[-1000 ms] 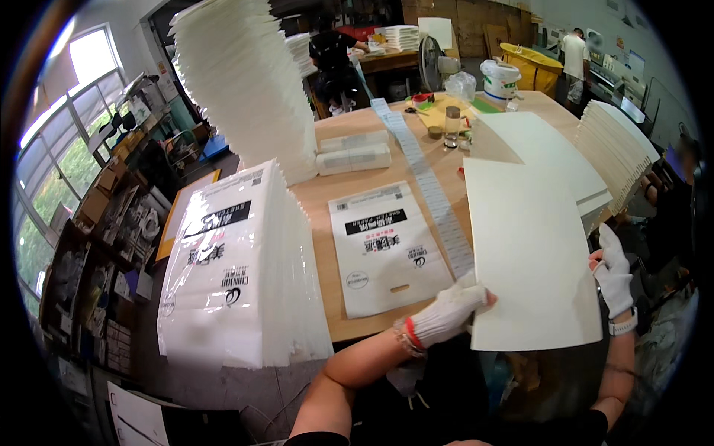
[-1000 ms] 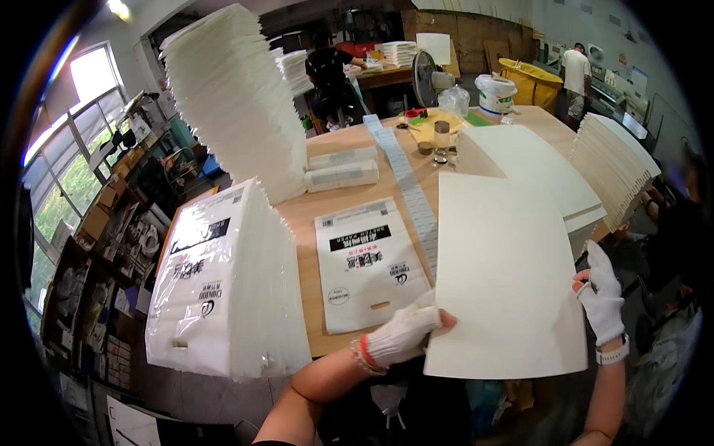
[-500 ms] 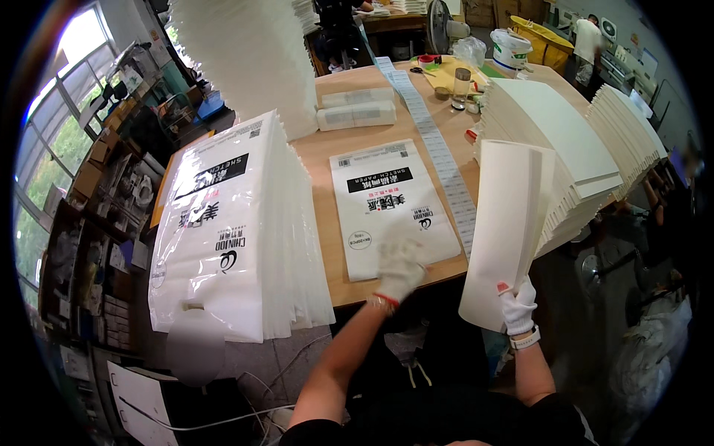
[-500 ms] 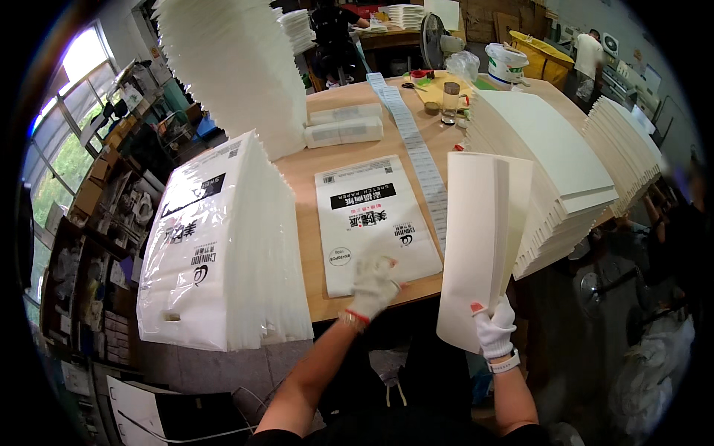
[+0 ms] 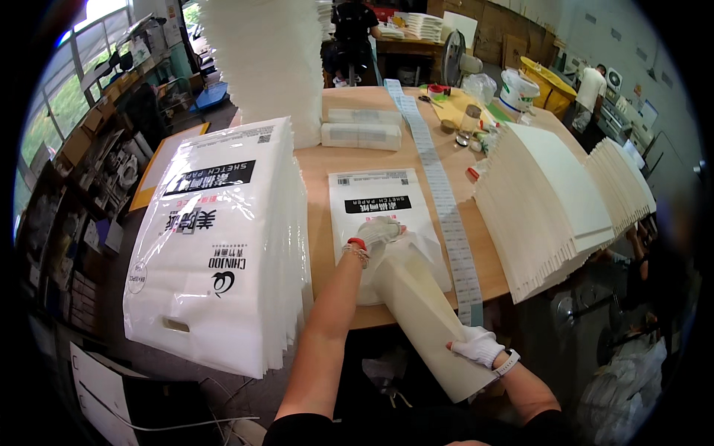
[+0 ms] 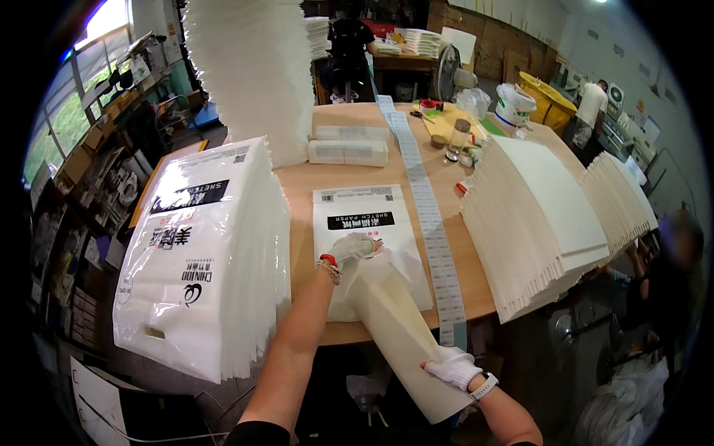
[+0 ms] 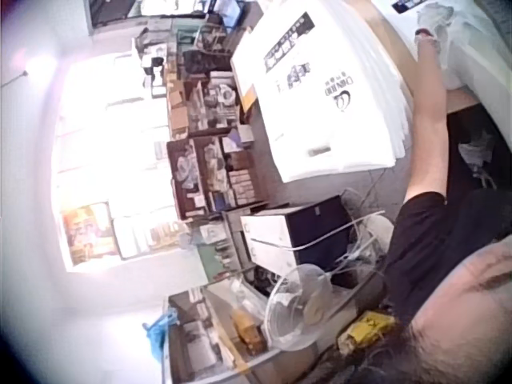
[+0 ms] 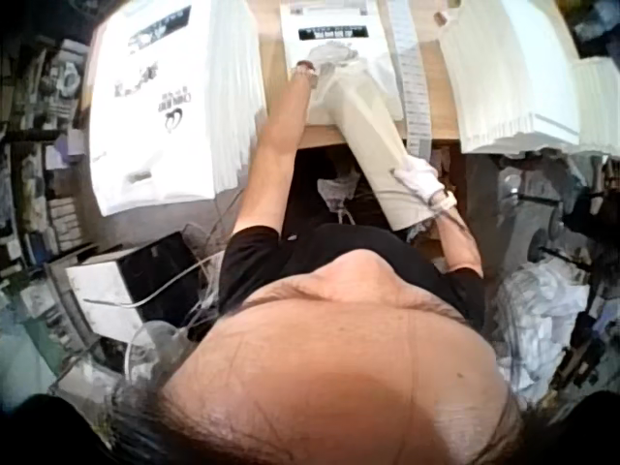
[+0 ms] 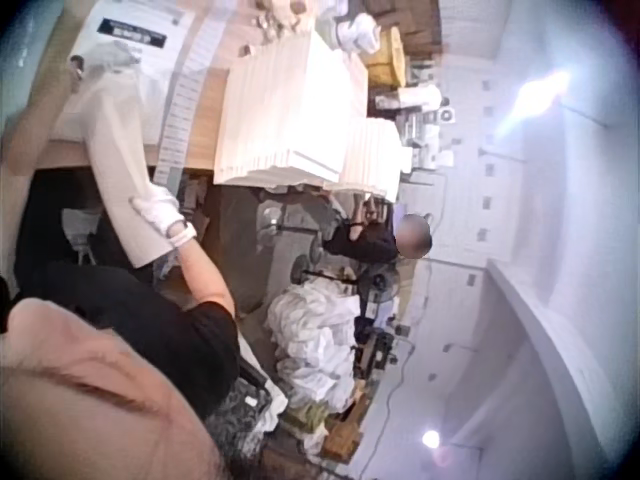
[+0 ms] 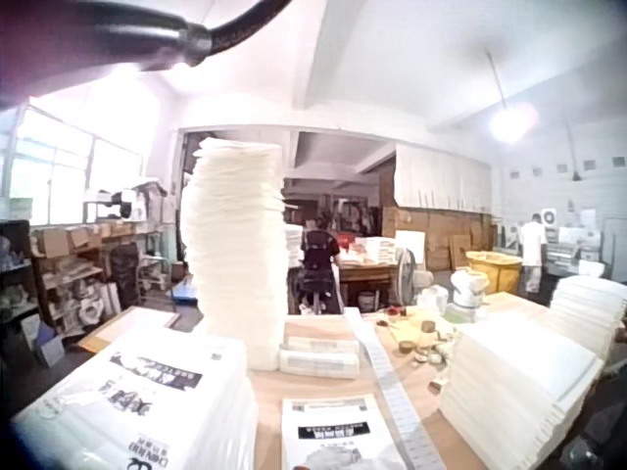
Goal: The person repeatedly picks up sheets of white paper from a stack on the table and places them into white plastic packaging bags. The person folds the top of the bag over the paper to seal it and then places the filled bag onto a growing stack of completed packages on the left side of the table.
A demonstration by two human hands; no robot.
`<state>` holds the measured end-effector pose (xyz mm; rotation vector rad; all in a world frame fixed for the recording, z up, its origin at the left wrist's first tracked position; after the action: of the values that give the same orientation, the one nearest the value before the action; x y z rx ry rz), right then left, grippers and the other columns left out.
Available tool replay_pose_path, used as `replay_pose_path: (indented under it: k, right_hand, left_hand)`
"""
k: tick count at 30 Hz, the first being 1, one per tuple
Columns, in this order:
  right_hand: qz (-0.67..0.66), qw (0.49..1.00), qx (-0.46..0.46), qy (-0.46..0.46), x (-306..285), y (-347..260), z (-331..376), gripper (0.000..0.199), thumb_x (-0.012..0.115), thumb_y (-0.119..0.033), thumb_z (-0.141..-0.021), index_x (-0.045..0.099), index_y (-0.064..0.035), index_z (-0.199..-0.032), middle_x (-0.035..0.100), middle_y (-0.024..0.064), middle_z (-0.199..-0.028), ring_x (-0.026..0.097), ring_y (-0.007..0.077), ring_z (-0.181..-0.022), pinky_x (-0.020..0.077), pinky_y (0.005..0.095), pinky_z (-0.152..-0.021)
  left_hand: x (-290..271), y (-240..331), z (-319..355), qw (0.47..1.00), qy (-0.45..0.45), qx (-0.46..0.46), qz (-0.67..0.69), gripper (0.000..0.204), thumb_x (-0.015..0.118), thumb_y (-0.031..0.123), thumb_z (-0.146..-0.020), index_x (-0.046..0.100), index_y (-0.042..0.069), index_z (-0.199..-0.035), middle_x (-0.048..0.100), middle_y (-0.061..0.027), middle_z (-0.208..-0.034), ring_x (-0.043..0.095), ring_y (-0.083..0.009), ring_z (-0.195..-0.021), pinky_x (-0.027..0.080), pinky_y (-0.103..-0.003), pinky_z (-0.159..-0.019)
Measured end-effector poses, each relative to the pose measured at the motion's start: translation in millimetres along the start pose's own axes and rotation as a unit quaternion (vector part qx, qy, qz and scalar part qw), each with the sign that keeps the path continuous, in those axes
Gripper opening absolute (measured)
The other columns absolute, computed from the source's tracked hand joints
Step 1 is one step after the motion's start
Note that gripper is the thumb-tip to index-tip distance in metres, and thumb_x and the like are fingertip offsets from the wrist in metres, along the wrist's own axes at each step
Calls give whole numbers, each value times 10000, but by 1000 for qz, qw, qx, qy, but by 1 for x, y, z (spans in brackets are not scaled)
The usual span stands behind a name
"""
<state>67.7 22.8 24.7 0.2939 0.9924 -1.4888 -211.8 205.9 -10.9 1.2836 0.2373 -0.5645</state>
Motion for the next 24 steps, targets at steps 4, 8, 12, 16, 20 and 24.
replay_pose_path:
  k: [4,8,12,16,20,24]
  right_hand:
    - [38,998,5,41,-24,-36,-34,496,547,-461,-752,565,-125,-1116,636,172,-973,601,341,-913,465,393,-789]
    - [22,991,-40,128,-64,-87,-54,459,548,-428,-767,559,-102,-1090,625,192,-963,585,371,-907,458,419,-771]
    - [39,984,-79,158,-73,-86,-38,402,533,-393,-788,563,-89,-1048,619,193,-939,577,373,-895,446,439,-756]
    - [67,988,-45,133,-68,-84,-18,378,522,-369,-794,568,-48,-988,620,202,-908,578,375,-883,443,450,-751]
    - [118,978,-81,152,-70,-75,-5,340,524,-340,-793,584,-23,-900,619,202,-847,586,391,-804,452,460,-704]
    - [165,954,-105,229,-65,-73,-25,341,546,-355,-783,556,-31,-890,610,211,-845,586,383,-814,455,452,-714]
  left_hand:
    - [-20,80,52,988,127,67,50,306,578,335,-816,619,55,-701,600,-72,-644,553,-176,-628,422,-322,-615]
    - [-19,113,63,948,255,138,-134,288,570,299,-807,618,29,-720,604,-169,-697,580,-231,-616,440,-378,-598]
    - [-80,87,83,917,381,106,-48,258,572,284,-797,612,39,-727,595,-166,-685,580,-279,-627,443,-392,-602]
    - [-40,144,115,838,440,260,-192,233,583,221,-797,551,32,-665,569,-160,-649,575,-271,-605,443,-347,-575]
    - [-29,103,74,872,402,275,-44,175,579,232,-789,574,78,-706,613,-119,-737,586,-275,-782,457,-383,-676]
    - [14,172,107,889,324,261,-193,131,592,251,-771,608,124,-744,622,-94,-766,587,-260,-814,399,-424,-840]
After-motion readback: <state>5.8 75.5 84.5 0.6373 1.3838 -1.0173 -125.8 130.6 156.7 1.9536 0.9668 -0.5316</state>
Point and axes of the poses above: each hand's wrist, its own z-axis away from the middle knuckle, its own x-axis out of the palm, y = z × x, the point moved 9 cm from there along -z, towards the middle knuckle
